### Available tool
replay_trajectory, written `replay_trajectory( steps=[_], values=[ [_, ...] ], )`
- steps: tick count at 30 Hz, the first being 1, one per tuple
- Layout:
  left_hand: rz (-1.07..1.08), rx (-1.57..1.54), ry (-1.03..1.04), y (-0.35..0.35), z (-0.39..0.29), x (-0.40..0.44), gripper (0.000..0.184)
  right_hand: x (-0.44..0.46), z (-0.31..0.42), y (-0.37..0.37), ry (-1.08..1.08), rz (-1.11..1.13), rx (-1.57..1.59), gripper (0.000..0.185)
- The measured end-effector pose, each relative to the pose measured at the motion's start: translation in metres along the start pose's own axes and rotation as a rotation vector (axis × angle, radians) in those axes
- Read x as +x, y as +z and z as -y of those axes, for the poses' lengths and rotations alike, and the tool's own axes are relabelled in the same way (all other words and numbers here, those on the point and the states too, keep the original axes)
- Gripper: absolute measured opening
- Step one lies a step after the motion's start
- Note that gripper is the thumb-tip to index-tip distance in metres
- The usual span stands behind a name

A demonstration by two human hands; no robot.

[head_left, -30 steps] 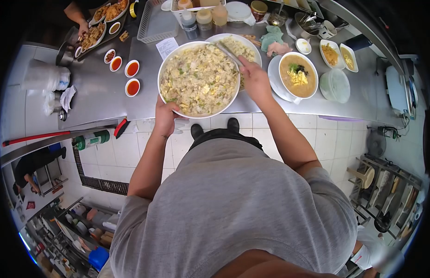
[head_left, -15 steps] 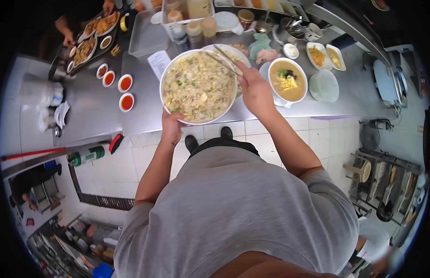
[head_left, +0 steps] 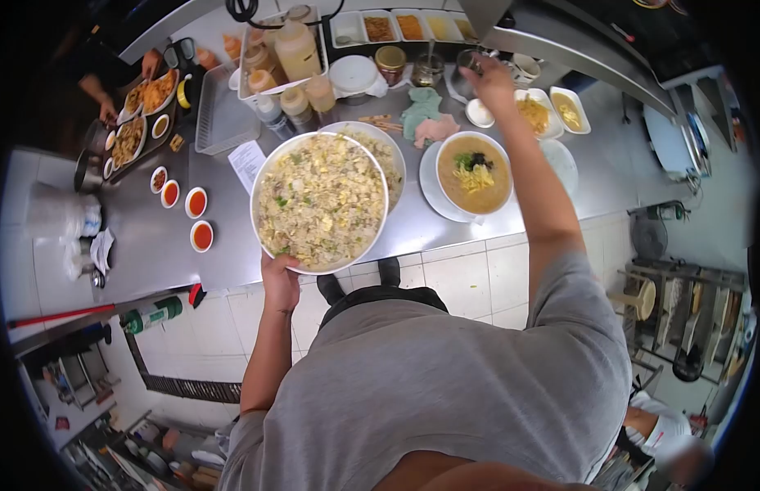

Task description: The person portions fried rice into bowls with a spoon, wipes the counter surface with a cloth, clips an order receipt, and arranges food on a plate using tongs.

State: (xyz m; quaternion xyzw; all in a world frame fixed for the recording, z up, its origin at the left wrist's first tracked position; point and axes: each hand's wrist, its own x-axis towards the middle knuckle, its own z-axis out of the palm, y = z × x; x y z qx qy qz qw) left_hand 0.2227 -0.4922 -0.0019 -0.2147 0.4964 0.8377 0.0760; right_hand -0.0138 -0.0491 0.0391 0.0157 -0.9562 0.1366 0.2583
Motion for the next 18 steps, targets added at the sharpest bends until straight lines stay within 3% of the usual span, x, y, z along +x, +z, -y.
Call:
replay_trajectory(
  steps=[1, 2, 4, 6, 9, 12, 14, 15, 16, 17, 18],
  values=[
    [0.001, -0.02, -0.003, 0.002, 0.001, -0.002, 0.071, -0.014, 0.05, 0.001, 0.211, 0.129, 0.406, 0.059],
    [0.005, -0.039, -0.005, 0.003, 0.002, -0.004, 0.071, -0.026, 0.077, 0.02, 0.404, 0.452, 0.61, 0.078],
    [0.027, -0.066, 0.0, 0.005, 0.002, -0.003, 0.071, -0.066, 0.147, 0.034, 0.798, 0.96, 1.435, 0.095],
    [0.039, -0.057, -0.002, 0.006, 0.0, -0.003, 0.071, -0.076, 0.189, 0.02, 0.781, 1.261, 1.777, 0.104],
    [0.028, -0.045, 0.009, -0.014, -0.008, -0.001, 0.071, -0.054, 0.22, 0.013, 0.619, 1.272, 1.785, 0.1],
    [-0.03, -0.042, -0.001, -0.032, -0.01, -0.002, 0.069, -0.052, 0.252, -0.005, 0.422, 1.162, 1.383, 0.071],
    [-0.044, -0.03, 0.009, -0.057, -0.001, -0.001, 0.068, -0.061, 0.266, 0.035, -0.72, 0.672, 0.532, 0.06],
    [-0.061, -0.037, 0.017, -0.059, -0.005, -0.005, 0.067, -0.082, 0.294, -0.002, -0.391, 0.666, 0.719, 0.049],
    [-0.063, -0.042, 0.019, -0.061, -0.009, -0.012, 0.067, -0.093, 0.305, -0.015, -0.586, 0.529, 0.7, 0.04],
    [-0.02, 0.014, 0.09, -0.064, -0.011, -0.016, 0.068, -0.093, 0.312, -0.031, -0.785, 0.578, 0.637, 0.035],
    [0.001, 0.027, 0.078, -0.066, -0.017, -0.019, 0.071, -0.097, 0.32, -0.044, -0.817, 0.493, 0.645, 0.037]
  ],
)
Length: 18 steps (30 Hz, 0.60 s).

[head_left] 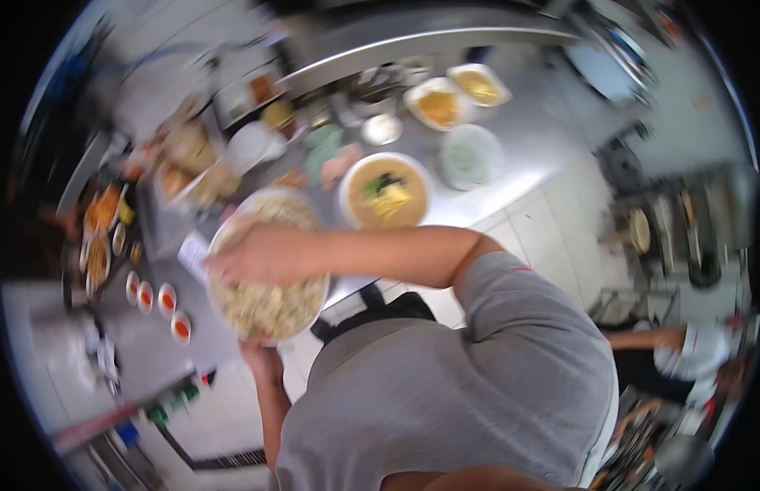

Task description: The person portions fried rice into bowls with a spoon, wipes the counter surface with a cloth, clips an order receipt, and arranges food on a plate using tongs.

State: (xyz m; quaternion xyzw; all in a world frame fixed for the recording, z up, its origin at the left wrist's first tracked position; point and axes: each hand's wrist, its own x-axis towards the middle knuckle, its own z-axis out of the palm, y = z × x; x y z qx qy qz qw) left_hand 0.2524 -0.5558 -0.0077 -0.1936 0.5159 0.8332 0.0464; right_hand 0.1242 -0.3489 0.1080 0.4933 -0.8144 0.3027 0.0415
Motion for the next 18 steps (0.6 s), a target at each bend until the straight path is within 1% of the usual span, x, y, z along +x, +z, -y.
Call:
replay_trajectory(
  steps=[1, 2, 3, 5, 6, 8, 11, 13, 15, 17, 18],
  values=[
    [0.036, 0.006, -0.006, -0.001, -0.006, -0.003, 0.072, 0.001, 0.016, -0.004, -0.048, -0.064, -0.036, 0.043],
    [0.063, 0.034, -0.003, 0.002, -0.014, -0.007, 0.073, -0.005, 0.022, -0.004, -0.148, -0.171, -0.085, 0.047],
    [0.084, 0.062, 0.013, 0.01, -0.02, -0.01, 0.073, -0.021, 0.03, -0.013, -0.124, -0.168, -0.117, 0.05],
    [0.211, 0.097, 0.013, 0.027, -0.024, -0.011, 0.073, -0.054, 0.05, -0.031, -0.094, -0.166, -0.159, 0.054],
    [0.263, 0.11, 0.017, 0.036, -0.023, -0.011, 0.073, -0.074, 0.057, -0.041, 0.027, -0.118, -0.04, 0.055],
    [0.396, 0.129, -0.052, 0.07, -0.016, -0.015, 0.072, -0.118, 0.074, -0.057, 0.259, -0.022, 0.218, 0.057],
    [0.592, 0.14, -0.201, 0.131, 0.012, -0.013, 0.07, -0.185, 0.107, -0.077, 0.437, -0.406, -0.353, 0.057],
    [0.721, 0.195, -0.325, 0.171, 0.035, -0.012, 0.068, -0.231, 0.125, -0.105, 0.517, -0.631, -0.307, 0.055],
    [0.818, 0.241, -0.467, 0.211, 0.049, -0.019, 0.067, -0.275, 0.143, -0.131, 0.707, -0.798, -0.391, 0.056],
    [0.839, 0.291, -0.491, 0.244, 0.059, -0.031, 0.066, -0.318, 0.149, -0.15, 0.854, -0.912, -0.367, 0.056],
    [0.85, 0.318, -0.505, 0.261, 0.065, -0.037, 0.065, -0.342, 0.149, -0.158, 0.914, -0.993, -0.372, 0.053]
  ],
)
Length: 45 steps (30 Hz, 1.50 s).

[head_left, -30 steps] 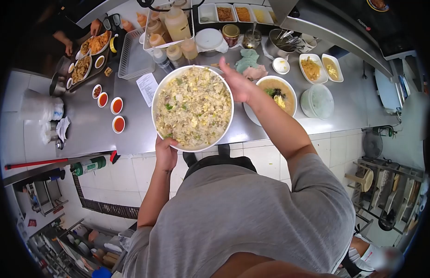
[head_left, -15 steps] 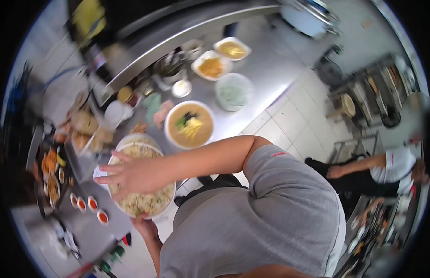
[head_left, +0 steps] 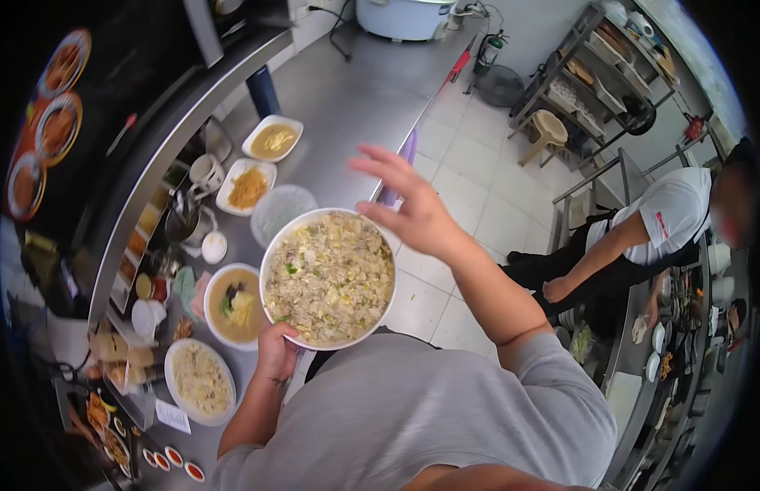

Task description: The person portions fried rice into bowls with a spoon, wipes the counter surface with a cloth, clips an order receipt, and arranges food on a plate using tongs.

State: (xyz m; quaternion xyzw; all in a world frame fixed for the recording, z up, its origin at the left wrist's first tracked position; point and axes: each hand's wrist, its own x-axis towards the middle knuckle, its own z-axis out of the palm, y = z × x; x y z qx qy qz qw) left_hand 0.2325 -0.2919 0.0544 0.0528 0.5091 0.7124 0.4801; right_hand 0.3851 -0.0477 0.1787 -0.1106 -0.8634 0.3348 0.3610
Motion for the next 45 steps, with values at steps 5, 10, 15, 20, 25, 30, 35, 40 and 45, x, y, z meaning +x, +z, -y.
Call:
replay_trajectory(
  steps=[5, 10, 15, 20, 25, 30, 35, 40, 45],
  values=[
    [0.083, 0.055, -0.106, 0.048, -0.017, 0.065, 0.067, 0.022, -0.099, -0.066, 0.307, -0.219, 0.023, 0.041],
    [0.096, 0.086, -0.054, 0.096, -0.02, 0.153, 0.067, 0.086, -0.196, -0.126, 0.337, -0.28, -0.046, 0.036],
    [0.101, 0.1, -0.067, 0.166, -0.036, 0.209, 0.065, 0.094, -0.313, -0.168, 0.51, -0.171, -0.287, 0.041],
    [0.061, 0.073, -0.026, 0.182, -0.041, 0.248, 0.067, 0.053, -0.401, -0.246, 0.898, -0.227, -0.166, 0.038],
    [-0.125, 0.004, 0.142, 0.221, -0.034, 0.274, 0.07, 0.124, -0.519, -0.345, 1.002, -0.228, -0.195, 0.039],
    [-0.314, -0.09, 0.248, 0.241, 0.02, 0.307, 0.07, 0.299, -0.629, -0.373, 0.585, 0.001, -0.557, 0.049],
    [-0.545, -0.246, 0.184, 0.335, 0.057, 0.318, 0.066, 0.449, -0.732, -0.362, 0.063, 0.015, -1.268, 0.039],
    [-0.68, -0.457, 0.094, 0.372, 0.094, 0.344, 0.063, 0.522, -0.781, -0.351, -0.045, 0.37, -1.46, 0.029],
    [-0.641, -0.387, 0.26, 0.411, 0.098, 0.345, 0.061, 0.55, -0.722, -0.383, -0.02, 0.407, -1.392, 0.019]
  ],
)
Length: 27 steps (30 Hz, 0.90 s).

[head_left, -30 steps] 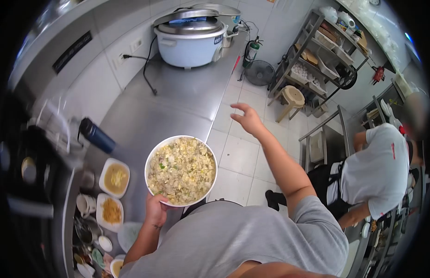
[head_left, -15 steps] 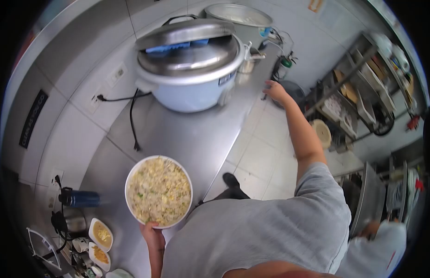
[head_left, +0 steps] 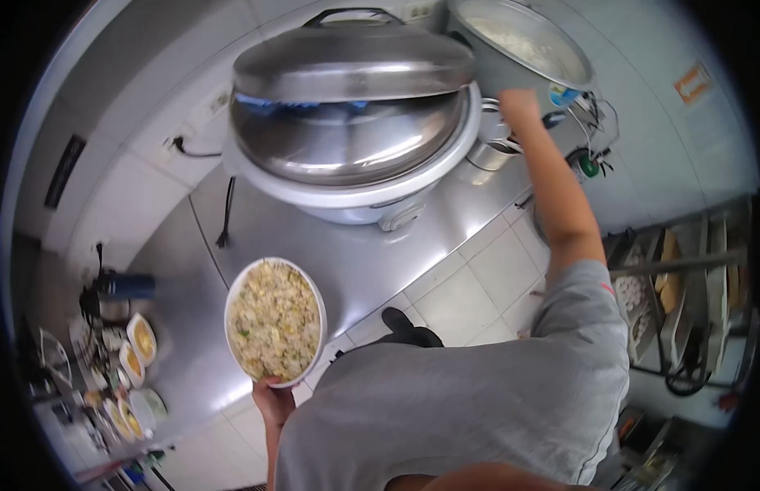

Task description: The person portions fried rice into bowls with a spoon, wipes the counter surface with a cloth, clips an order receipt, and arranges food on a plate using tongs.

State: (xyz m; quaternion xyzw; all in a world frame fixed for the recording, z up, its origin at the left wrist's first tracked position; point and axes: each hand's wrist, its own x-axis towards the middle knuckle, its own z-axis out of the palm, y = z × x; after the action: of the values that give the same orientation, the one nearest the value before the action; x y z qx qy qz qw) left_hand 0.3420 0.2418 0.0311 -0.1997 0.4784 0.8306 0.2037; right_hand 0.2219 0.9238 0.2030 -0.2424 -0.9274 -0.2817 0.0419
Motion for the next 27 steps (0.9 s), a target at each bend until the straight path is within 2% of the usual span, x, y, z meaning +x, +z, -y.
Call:
replay_trajectory(
  steps=[1, 2, 3, 4, 5, 6, 7, 8, 9, 11, 12, 13, 14, 16, 20, 23, 27],
  values=[
    [-0.032, -0.03, 0.063, 0.013, -0.001, -0.006, 0.062, -0.005, -0.017, -0.004, -0.032, -0.135, -0.095, 0.018],
    [-0.075, -0.059, 0.127, 0.024, -0.002, -0.01, 0.062, 0.011, -0.05, 0.021, -0.007, -0.108, -0.163, 0.017],
    [-0.078, -0.059, 0.178, 0.005, -0.003, -0.025, 0.064, 0.005, -0.066, 0.029, -0.037, -0.246, -0.294, 0.018],
    [-0.076, -0.085, 0.226, -0.021, -0.002, -0.037, 0.065, -0.034, -0.054, -0.009, 0.115, -0.284, 0.013, 0.014],
    [-0.129, -0.08, 0.262, -0.042, -0.005, -0.052, 0.065, -0.065, -0.05, -0.03, 0.049, -0.498, 0.213, 0.018],
    [-0.207, -0.105, 0.325, -0.062, -0.008, -0.067, 0.066, -0.11, -0.021, -0.093, 0.043, -0.428, 0.489, 0.03],
    [-0.25, -0.113, 0.345, -0.093, -0.01, -0.084, 0.066, -0.146, 0.013, -0.13, 0.06, -0.458, 0.565, 0.037],
    [-0.275, -0.117, 0.369, -0.124, -0.011, -0.099, 0.066, -0.19, 0.064, -0.177, 0.041, -0.383, 0.727, 0.037],
    [-0.3, -0.113, 0.43, -0.122, 0.0, -0.103, 0.068, -0.208, 0.1, -0.187, 0.029, -0.27, 0.894, 0.038],
    [-0.291, -0.144, 0.504, -0.113, 0.012, -0.106, 0.069, -0.218, 0.169, -0.183, -0.389, -0.386, 1.157, 0.035],
    [-0.287, -0.159, 0.514, -0.107, 0.012, -0.11, 0.069, -0.233, 0.209, -0.194, -0.636, -0.534, 1.112, 0.032],
    [-0.281, -0.174, 0.532, -0.103, 0.013, -0.114, 0.07, -0.258, 0.243, -0.227, -0.737, -0.264, 1.278, 0.032],
    [-0.287, -0.193, 0.575, -0.104, 0.016, -0.114, 0.07, -0.271, 0.276, -0.24, -0.861, -0.119, 1.368, 0.032],
    [-0.314, -0.217, 0.621, -0.107, 0.019, -0.119, 0.07, -0.285, 0.341, -0.258, -1.157, -0.144, 1.318, 0.032],
    [-0.422, -0.154, 0.628, -0.088, 0.015, -0.127, 0.071, -0.281, 0.42, -0.28, -1.53, -0.283, 1.142, 0.033],
    [-0.531, -0.193, 0.611, -0.07, 0.017, -0.125, 0.072, -0.262, 0.46, -0.287, -1.733, -0.328, 1.007, 0.035],
    [-0.735, -0.205, 0.588, -0.042, 0.02, -0.118, 0.071, -0.242, 0.496, -0.279, -1.798, -0.369, 0.824, 0.026]
  ],
)
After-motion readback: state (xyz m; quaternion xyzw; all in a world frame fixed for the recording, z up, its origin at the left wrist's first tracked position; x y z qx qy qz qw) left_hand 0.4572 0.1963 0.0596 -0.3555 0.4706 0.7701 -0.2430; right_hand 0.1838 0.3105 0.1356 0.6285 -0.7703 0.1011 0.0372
